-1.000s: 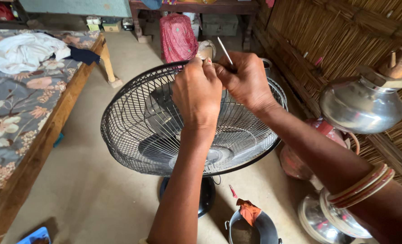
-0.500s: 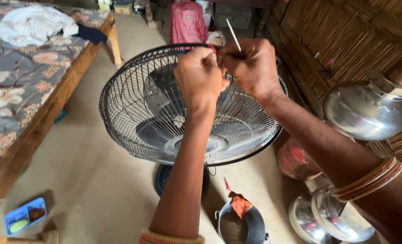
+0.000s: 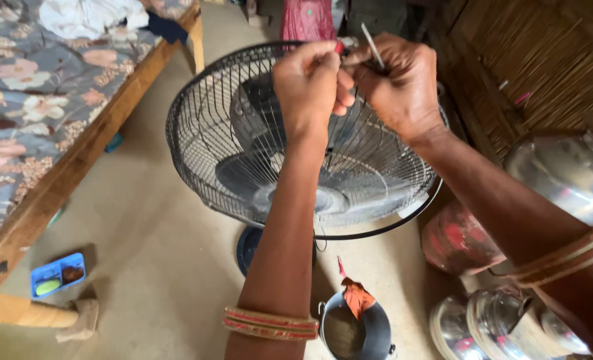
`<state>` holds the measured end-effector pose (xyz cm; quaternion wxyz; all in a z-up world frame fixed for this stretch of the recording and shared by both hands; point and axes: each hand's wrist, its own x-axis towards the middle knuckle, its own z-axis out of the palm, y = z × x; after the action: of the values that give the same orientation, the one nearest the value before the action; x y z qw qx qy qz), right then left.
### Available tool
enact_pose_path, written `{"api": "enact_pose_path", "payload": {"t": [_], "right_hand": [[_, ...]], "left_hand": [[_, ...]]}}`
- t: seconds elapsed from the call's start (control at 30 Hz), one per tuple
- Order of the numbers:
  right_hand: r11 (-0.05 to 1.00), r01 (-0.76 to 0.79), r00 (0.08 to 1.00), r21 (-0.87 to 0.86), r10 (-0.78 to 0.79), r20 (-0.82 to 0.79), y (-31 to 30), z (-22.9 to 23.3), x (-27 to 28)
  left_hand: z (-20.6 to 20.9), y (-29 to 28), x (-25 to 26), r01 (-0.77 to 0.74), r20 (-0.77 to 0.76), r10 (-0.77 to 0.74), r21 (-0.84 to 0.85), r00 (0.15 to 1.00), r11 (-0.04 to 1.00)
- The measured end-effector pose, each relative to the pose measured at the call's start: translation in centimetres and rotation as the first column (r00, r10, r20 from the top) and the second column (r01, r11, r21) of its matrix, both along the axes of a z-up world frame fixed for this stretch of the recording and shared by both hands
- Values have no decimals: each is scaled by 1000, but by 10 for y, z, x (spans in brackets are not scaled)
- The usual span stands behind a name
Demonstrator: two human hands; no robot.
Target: The person uses a thin metal tool to adjust and secure the front grille of a standing fan. They manipulate the tool around the grille's edge and a red fabric piece, then reposition the grille on the fan.
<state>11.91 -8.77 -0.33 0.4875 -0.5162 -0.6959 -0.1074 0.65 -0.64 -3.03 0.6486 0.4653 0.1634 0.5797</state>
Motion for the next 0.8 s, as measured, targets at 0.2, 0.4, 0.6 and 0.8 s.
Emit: {"api": "enact_pose_path", "payload": {"t": [0.2, 0.4, 0.6, 0.8], "right_hand": [[993, -91, 994, 78, 86, 65, 5, -4, 8], [992, -49, 979, 117, 24, 202, 1, 5, 5], [982, -95, 912, 166, 19, 410, -2, 17, -4], [990, -44, 838, 132, -35, 545, -4, 27, -9]], "left_hand": [[11, -7, 10, -321, -173, 355, 198, 919, 926], [8, -1, 9, -395, -297, 544, 437, 785, 808], [0, 4, -5, -391, -194, 623, 629, 757, 672], [11, 2, -17, -143, -365, 276, 351, 889, 925]]}}
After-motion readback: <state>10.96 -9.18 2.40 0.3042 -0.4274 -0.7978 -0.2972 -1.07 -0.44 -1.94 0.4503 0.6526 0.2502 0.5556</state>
